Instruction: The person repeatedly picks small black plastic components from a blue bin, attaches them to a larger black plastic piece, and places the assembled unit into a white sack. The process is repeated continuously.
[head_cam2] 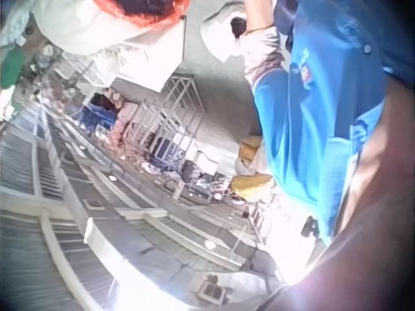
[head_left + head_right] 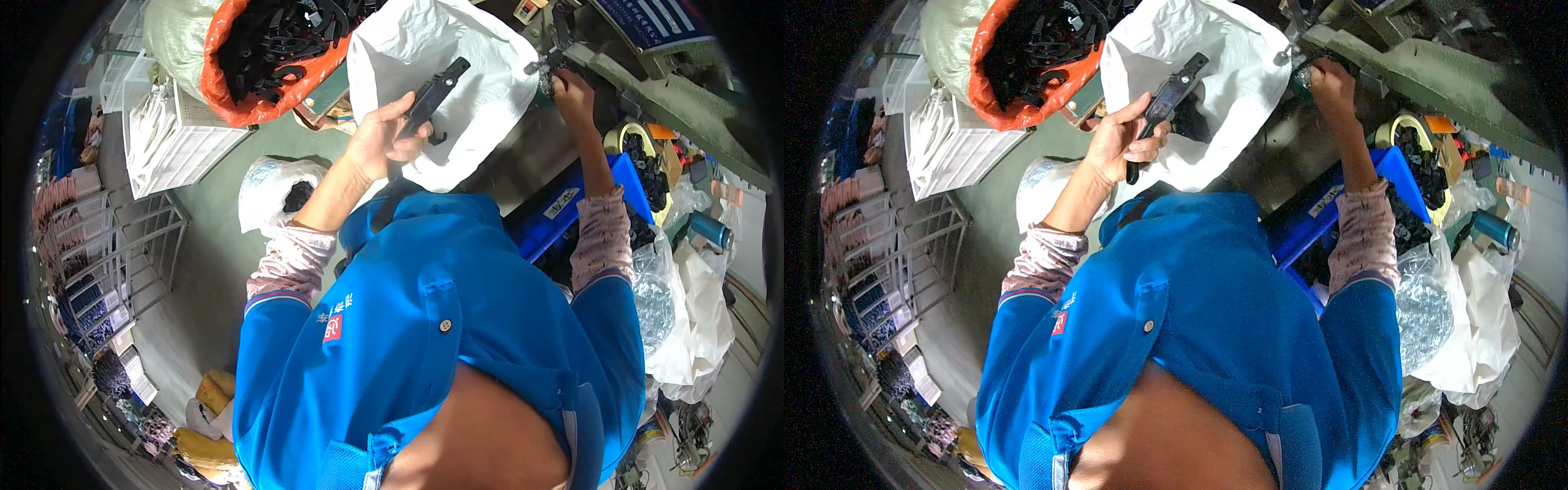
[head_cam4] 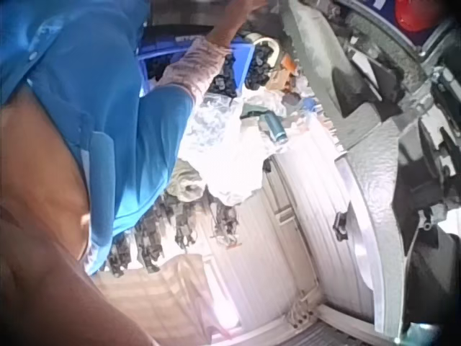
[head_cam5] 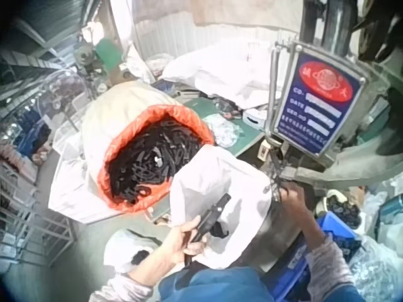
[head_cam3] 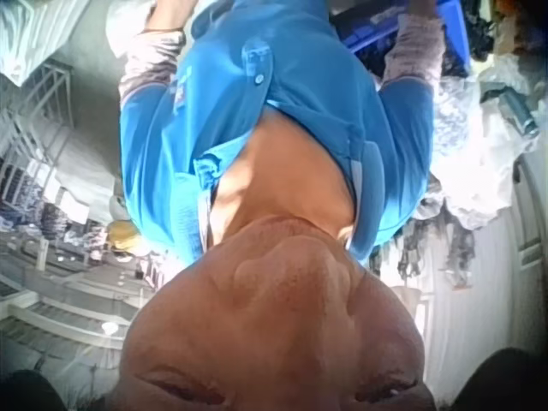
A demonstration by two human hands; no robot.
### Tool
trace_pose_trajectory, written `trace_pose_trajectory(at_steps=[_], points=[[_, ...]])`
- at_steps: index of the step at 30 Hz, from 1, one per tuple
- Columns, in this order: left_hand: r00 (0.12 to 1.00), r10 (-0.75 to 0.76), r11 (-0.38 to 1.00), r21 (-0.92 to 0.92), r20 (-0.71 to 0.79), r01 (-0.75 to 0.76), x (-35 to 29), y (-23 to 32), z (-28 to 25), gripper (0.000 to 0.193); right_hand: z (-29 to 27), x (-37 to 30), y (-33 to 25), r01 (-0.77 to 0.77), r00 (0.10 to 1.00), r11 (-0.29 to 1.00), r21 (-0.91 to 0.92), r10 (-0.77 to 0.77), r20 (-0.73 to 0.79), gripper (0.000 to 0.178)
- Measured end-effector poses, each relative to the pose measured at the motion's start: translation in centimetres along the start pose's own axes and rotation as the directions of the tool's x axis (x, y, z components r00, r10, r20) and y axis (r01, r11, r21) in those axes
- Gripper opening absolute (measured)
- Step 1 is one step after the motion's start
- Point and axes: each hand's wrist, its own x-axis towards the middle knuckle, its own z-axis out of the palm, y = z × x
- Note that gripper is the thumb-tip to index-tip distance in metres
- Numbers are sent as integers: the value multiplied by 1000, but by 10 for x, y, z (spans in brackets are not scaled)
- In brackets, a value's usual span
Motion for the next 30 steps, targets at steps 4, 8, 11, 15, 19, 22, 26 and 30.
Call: trace_pose_trajectory(at_steps=[4,8,11,15,19,22,26,30], points=[[997,-62,972,-224,48,71,4,-2,-2,44,20,21,22,-66,949,950,-306,155,276,23],[991,-128,931,-338,48,137,2,0,-1,47,31,17,35,-79,941,900,-428,209,267,27],[985,-135,903,-395,110,168,4,2,-8,47,28,15,31,-88,928,901,-424,229,294,24],[991,-111,850,-511,70,131,8,4,-10,45,24,5,40,-133,972,961,-243,175,157,20],[981,-125,805,-563,151,189,18,9,-18,42,17,1,53,-123,978,966,-229,158,140,26],[995,-48,920,-385,88,79,24,9,-21,43,0,-9,37,-393,917,919,41,388,94,26],[873,365,760,645,-323,-79,35,18,-21,72,-41,-16,-62,-449,867,515,731,447,217,19],[665,740,-36,993,101,-111,17,69,-38,47,-51,-21,-82,-414,879,412,812,413,239,18]])
